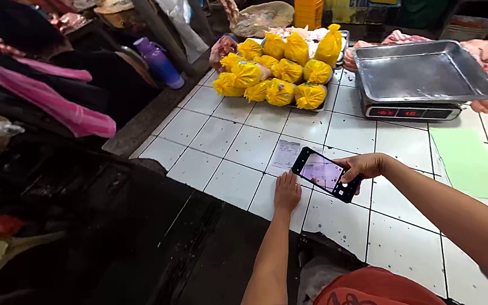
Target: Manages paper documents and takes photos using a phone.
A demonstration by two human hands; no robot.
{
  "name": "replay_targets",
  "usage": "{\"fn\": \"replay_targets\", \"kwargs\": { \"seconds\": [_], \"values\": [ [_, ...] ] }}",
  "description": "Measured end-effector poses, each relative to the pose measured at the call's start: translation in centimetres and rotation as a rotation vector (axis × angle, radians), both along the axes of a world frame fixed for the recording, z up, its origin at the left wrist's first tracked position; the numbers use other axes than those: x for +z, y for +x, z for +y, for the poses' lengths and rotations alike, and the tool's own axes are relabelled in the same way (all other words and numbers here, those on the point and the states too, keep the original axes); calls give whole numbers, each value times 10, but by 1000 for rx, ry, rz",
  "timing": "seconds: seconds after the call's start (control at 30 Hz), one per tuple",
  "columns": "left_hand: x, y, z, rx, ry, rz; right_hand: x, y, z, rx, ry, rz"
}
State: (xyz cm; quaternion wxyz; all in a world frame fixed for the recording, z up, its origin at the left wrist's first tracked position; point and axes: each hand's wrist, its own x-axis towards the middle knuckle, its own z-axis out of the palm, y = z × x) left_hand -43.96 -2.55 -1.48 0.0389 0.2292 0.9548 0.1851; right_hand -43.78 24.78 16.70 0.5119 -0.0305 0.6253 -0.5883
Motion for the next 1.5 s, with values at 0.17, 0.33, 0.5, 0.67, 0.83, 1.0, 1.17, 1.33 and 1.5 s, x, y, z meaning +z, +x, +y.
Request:
{"fn": "replay_targets", "kwargs": {
  "seconds": [0.17, 0.33, 0.5, 0.67, 0.83, 1.0, 1.17, 1.33, 1.5],
  "values": [
    [1, -2, -1, 5, 6, -54, 11, -38, -15, 105, 117, 27],
    [-1, -4, -2, -11, 27, -93, 16, -50, -12, 65, 151, 56],
    [-10, -5, -1, -13, 53, -32, 11, -58, -2, 52, 183, 35],
    [-11, -4, -2, -13, 65, 44, 9, -63, -3, 89, 208, 5],
    [-8, -4, -2, -15, 53, 16, 3, -62, 0, 85, 193, -21],
    [-9, -3, -1, -10, 53, 62, -2, -56, 1, 66, 148, -33],
    [-1, 0, 1, 32, 29, -8, 0, -48, -4, 35, 180, -39],
    [-3, -2, 0, 9, 7, -60, -41, -3, 11, -78, 130, 2],
    [0, -9, 1, 28, 7, -73, -113, 92, 41, -459, 57, -208]
  ]
}}
